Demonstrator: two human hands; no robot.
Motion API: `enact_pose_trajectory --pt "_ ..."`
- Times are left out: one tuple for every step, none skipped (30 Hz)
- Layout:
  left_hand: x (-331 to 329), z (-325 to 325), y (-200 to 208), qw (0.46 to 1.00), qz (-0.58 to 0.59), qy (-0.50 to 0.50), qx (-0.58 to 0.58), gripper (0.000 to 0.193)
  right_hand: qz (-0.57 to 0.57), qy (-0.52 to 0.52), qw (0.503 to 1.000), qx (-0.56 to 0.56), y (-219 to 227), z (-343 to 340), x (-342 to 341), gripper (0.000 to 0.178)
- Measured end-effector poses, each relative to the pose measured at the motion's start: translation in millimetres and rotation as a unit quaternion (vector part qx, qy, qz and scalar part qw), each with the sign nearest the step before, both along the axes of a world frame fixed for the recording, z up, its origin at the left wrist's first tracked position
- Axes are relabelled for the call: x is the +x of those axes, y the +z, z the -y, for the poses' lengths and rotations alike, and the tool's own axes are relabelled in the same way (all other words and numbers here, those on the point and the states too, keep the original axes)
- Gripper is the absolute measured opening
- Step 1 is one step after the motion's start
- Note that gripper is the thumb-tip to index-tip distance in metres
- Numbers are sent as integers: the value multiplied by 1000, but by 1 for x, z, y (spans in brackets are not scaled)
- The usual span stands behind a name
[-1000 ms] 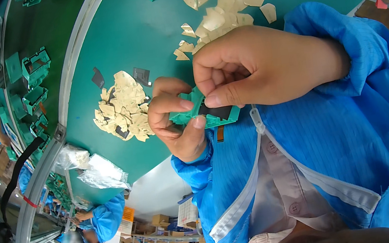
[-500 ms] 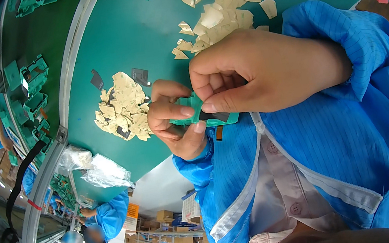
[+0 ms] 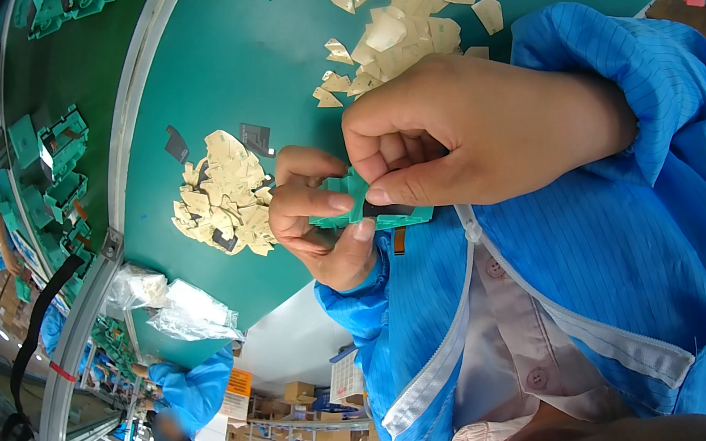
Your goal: The person picks up a green plastic housing and a black component, peels a backing strip from the component, and presses it onto the housing. They then set the housing aside and peel the backing from another black component to repeat the process.
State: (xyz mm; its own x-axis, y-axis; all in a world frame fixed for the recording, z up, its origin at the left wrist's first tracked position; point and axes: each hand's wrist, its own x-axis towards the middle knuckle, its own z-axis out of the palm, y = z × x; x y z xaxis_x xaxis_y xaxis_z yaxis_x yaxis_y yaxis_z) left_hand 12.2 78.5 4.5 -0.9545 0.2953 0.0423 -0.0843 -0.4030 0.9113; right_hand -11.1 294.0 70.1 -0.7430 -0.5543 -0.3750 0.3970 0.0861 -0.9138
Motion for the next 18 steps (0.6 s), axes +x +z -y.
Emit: enact_pose_trajectory --pt "0 0 0 1000 0 1 0 27 0 1 1000 0 0 0 0 12" --pt "0 0 1 1000 0 1 -2 27 -6 0 1000 -2 0 0 0 12" --pt "0 2 0 1000 0 0 -4 27 -11 -2 1000 -5 -1 2 0 12" --pt "0 5 -1 1000 -1 -1 -5 27 -12 -3 1000 -6 -3 4 0 12" --pt "1 7 -3 1000 5 1 -5 27 -13 -5 1000 -9 -4 6 1 12" --pt "2 7 -4 1000 11 4 -3 27 -14 -5 1000 -10 -5 6 1 12" --pt "2 6 -4 1000 11 4 -2 27 -14 -6 1000 -9 -5 6 0 12" --pt "3 5 -3 1000 19 12 -1 27 -10 -2 1000 0 -5 6 0 11" --pt "3 5 -2 999 26 22 -1 27 -7 3 1000 8 -5 6 0 10" --pt "3 5 -2 999 26 22 -1 27 -7 4 1000 8 -5 7 0 10" --pt "4 6 -3 999 27 27 -8 27 7 0 1000 7 -5 7 1 9" --pt "4 7 -2 999 27 32 -14 27 21 -4 1000 5 -4 7 2 7" --pt "4 8 -2 999 27 32 -15 27 21 -4 1000 5 -5 7 3 7" --pt "4 9 -1 999 22 33 -22 27 9 -9 1000 1 -6 7 4 6" --pt "3 9 -1 999 16 32 -28 27 -3 -16 1000 -3 -6 8 5 5" --pt "3 9 -1 999 16 32 -28 27 -3 -17 1000 -2 -7 8 6 5" --pt "3 9 0 999 16 34 -29 27 -11 -22 1000 -1 -6 9 7 4" --pt "3 8 0 999 16 36 -29 27 -19 -28 999 0 -6 9 7 4"
